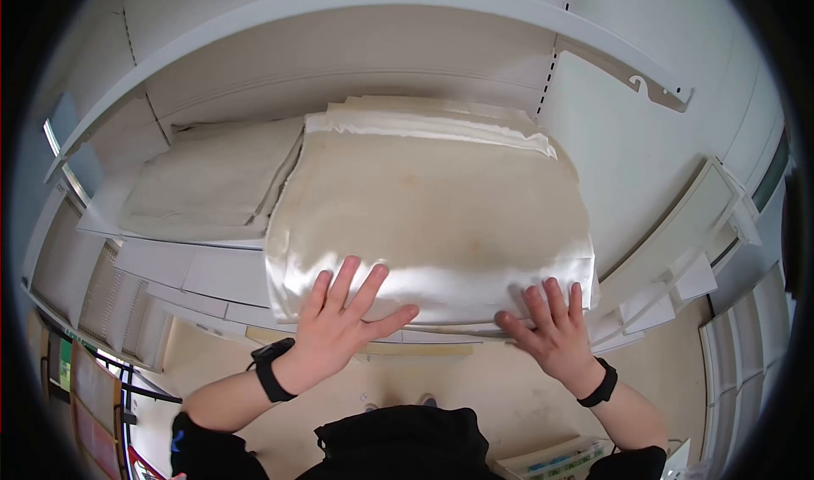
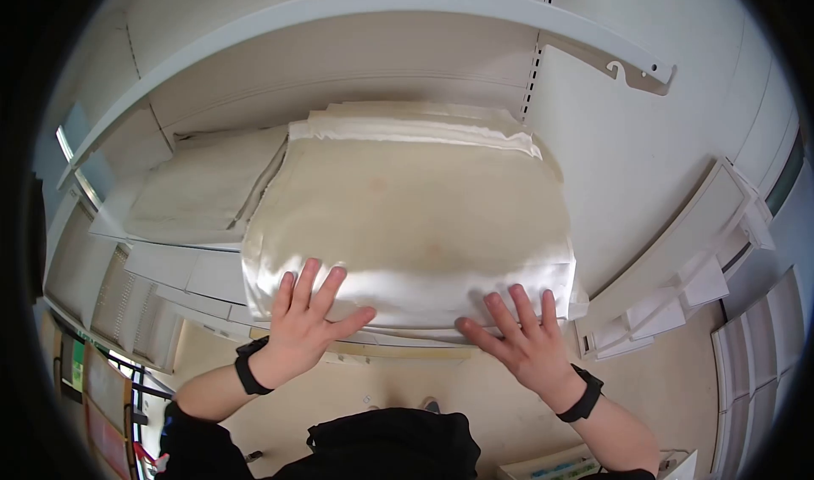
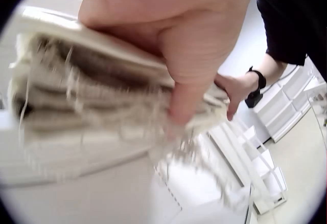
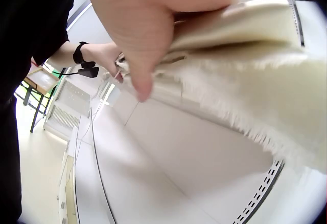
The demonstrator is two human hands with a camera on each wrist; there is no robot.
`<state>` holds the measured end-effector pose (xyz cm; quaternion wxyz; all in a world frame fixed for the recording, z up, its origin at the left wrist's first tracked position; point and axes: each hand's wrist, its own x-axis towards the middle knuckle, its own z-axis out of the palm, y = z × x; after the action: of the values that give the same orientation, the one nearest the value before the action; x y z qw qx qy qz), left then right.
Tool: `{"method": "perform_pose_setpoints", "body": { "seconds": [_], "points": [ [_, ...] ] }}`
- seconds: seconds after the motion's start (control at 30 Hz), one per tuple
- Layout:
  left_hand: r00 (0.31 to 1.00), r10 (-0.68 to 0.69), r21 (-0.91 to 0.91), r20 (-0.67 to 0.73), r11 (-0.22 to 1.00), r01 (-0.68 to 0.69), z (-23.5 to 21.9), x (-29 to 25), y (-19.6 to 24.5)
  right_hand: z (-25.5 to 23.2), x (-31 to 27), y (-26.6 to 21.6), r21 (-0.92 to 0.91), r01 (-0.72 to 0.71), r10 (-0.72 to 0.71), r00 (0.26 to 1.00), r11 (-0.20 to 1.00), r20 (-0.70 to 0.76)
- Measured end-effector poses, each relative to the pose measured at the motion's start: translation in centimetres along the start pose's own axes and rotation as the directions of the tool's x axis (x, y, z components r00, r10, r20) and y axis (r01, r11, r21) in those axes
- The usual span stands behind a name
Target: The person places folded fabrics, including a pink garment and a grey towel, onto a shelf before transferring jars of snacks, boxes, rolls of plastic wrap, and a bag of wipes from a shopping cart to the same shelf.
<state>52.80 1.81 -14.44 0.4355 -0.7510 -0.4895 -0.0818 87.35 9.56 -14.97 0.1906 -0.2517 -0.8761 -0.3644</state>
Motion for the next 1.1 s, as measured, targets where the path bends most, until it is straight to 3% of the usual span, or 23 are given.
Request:
{"method": "perform_pose_setpoints", "body": {
  "seconds": [0.07, 0.1, 0.13, 0.2, 0.3, 0.47, 0.53, 0.6, 0.63, 0.67, 0.7, 0.77, 0.83, 0.93, 0.97, 1.03, 1.1],
  "points": [
    [0.942, -0.168, -0.138, -0.29, 0.981, 0.133, 2.1, 0.0, 0.4, 1.1, -0.3, 0.8, -0.099, 0.009, -0.014, 0.998, 0.995, -0.056],
    [0.932, -0.191, -0.174, -0.307, 0.974, 0.142, 1.9, 0.0, 0.1, 1.3, -0.2, 1.3, -0.022, -0.033, 0.031, 0.995, 0.999, -0.094],
    [0.932, -0.187, -0.169, -0.312, 0.976, 0.139, 1.3, 0.3, -0.5, 1.5, 0.2, 1.7, 0.056, -0.069, 0.076, 0.989, 0.996, -0.128],
    [0.972, -0.189, -0.138, -0.143, 0.976, 0.17, -0.4, 0.5, -1.6, 0.1, 1.5, 2.6, -0.012, -0.063, 0.06, 0.986, 0.998, -0.156],
    [0.936, -0.258, -0.203, -0.239, 0.956, 0.211, -0.3, 1.7, -1.6, -0.1, 2.5, 3.7, -0.082, -0.046, 0.018, 0.95, 0.996, -0.313],
    [0.925, -0.289, -0.18, -0.247, 0.951, 0.25, 2.4, 1.2, -0.2, 4.5, 1.2, 4.2, -0.08, -0.006, -0.018, 0.954, 0.997, -0.3],
    [0.925, -0.304, -0.198, -0.228, 0.945, 0.261, 2.6, 0.7, -0.2, 4.8, 0.5, 3.6, 0.0, -0.051, 0.049, 0.96, 0.999, -0.277],
    [0.974, -0.213, -0.137, -0.08, 0.97, 0.201, 1.3, 0.2, -0.8, 3.1, 0.1, 3.0, -0.006, -0.045, 0.043, 0.978, 0.999, -0.205],
    [0.972, -0.217, -0.135, -0.087, 0.97, 0.205, -0.4, 0.6, -1.1, 1.3, 0.6, 2.4, 0.119, -0.112, 0.121, 0.99, 0.987, -0.078],
    [0.96, -0.257, -0.293, 0.111, 0.915, 0.279, -2.9, 1.2, -1.3, -0.1, 1.0, 2.1, 0.226, -0.193, 0.186, 0.981, 0.955, 0.053],
    [0.918, -0.251, -0.427, 0.308, 0.826, 0.369, -4.7, 1.7, -1.5, -1.1, 1.0, 1.9, 0.214, -0.193, 0.188, 0.981, 0.958, 0.043],
    [0.929, -0.219, -0.432, 0.298, 0.837, 0.336, -6.3, 2.0, -1.5, -2.5, 0.7, 1.3, 0.279, -0.104, 0.096, 0.994, 0.955, 0.045],
    [0.938, -0.185, -0.433, 0.294, 0.849, 0.303, -6.0, 2.1, -1.4, -1.9, 1.6, 1.0, 0.217, -0.076, 0.076, 0.997, 0.973, 0.007],
    [0.975, -0.222, -0.145, -0.002, 0.965, 0.219, -1.4, 2.0, -0.7, 0.0, 2.7, 0.8, 0.074, -0.045, 0.05, 0.996, 0.996, -0.07],
    [0.974, -0.225, -0.137, -0.011, 0.966, 0.222, -0.2, 2.0, -0.6, 0.5, 2.9, 0.9, 0.047, -0.064, 0.068, 0.993, 0.997, -0.092],
    [0.943, -0.26, -0.149, -0.206, 0.961, 0.233, 1.4, 1.7, -0.5, 0.1, 4.4, 1.2, 0.053, -0.081, 0.085, 0.993, 0.995, -0.077],
    [0.944, -0.265, -0.164, -0.195, 0.958, 0.235, 0.9, 2.5, -1.4, -0.7, 5.7, 1.7, 0.076, -0.082, 0.087, 0.994, 0.994, -0.062]
  ]
}}
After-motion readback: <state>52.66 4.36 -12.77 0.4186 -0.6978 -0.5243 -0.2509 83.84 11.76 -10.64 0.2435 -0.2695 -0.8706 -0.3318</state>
